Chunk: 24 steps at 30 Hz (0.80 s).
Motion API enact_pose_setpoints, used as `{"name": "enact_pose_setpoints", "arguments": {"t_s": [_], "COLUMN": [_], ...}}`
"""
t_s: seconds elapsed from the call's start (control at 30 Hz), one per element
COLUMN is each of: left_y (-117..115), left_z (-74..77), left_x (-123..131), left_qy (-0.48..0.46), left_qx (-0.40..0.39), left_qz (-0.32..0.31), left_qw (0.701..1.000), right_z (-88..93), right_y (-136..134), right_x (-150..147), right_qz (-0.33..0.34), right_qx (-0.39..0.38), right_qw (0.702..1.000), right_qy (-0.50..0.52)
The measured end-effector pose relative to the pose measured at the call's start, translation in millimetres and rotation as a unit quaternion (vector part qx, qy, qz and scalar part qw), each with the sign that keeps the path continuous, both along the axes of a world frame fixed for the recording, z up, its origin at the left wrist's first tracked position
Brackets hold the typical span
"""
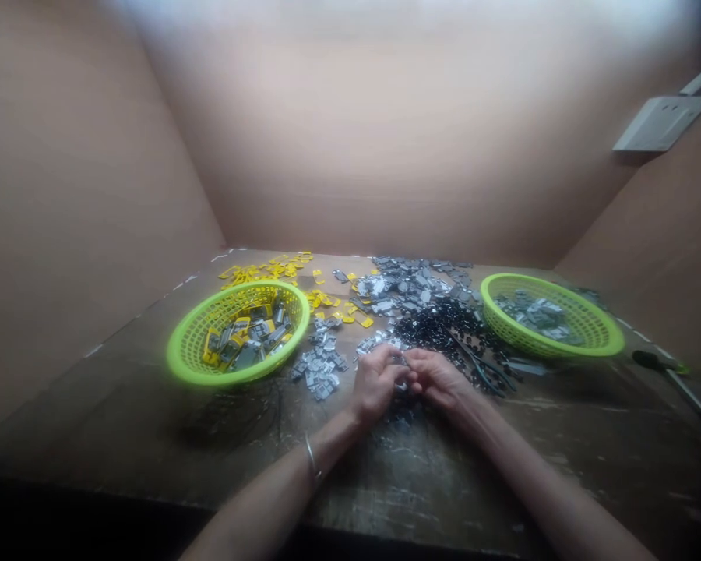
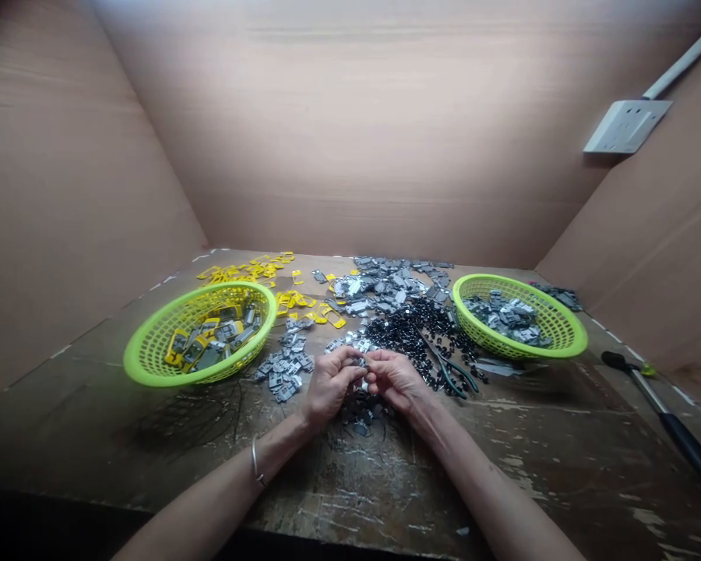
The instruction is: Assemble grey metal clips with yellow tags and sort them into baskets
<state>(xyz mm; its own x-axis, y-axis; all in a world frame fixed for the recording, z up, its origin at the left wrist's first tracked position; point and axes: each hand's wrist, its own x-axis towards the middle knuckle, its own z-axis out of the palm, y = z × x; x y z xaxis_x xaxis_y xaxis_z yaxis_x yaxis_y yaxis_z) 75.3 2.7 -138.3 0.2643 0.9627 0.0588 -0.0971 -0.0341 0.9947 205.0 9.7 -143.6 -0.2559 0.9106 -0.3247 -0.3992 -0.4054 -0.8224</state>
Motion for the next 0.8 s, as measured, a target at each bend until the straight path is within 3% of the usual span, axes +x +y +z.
{"name": "enact_pose_setpoints", "arguments": {"t_s": [0.07,0.13,0.2,0.3,0.37,0.6,0.8], "left_y": [2,5,9,13,14,15,13], "left_z": [-1.8,-3.5,-5.2,-8.1,-10.0,-8.2,-2.8], "left_x": [-2,-4,-5,-6,-6,-4,0], "left_qy": [0.022,0.041,0.049,0.04,0.033,0.004,-0.004], "left_qx": [0.008,0.013,0.015,0.012,0.011,-0.037,-0.094], "left_qz": [0.014,0.037,0.059,0.079,0.081,0.059,0.041], "left_qw": [1.0,0.998,0.997,0.996,0.996,0.998,0.995], "right_z": [10.6,22.3,30.2,30.5,24.6,3.2,2.2], "right_y": [0,4,10,23,31,45,43], "right_x": [6,16,27,39,41,33,34], "right_qz": [-0.016,-0.063,-0.1,-0.04,0.01,0.042,0.043], "right_qx": [0.041,0.117,0.181,0.249,0.254,0.241,0.265], "right_qw": [0.994,0.949,0.848,0.677,0.618,0.578,0.547], "right_qy": [-0.099,-0.284,-0.487,-0.691,-0.744,-0.779,-0.793]}}
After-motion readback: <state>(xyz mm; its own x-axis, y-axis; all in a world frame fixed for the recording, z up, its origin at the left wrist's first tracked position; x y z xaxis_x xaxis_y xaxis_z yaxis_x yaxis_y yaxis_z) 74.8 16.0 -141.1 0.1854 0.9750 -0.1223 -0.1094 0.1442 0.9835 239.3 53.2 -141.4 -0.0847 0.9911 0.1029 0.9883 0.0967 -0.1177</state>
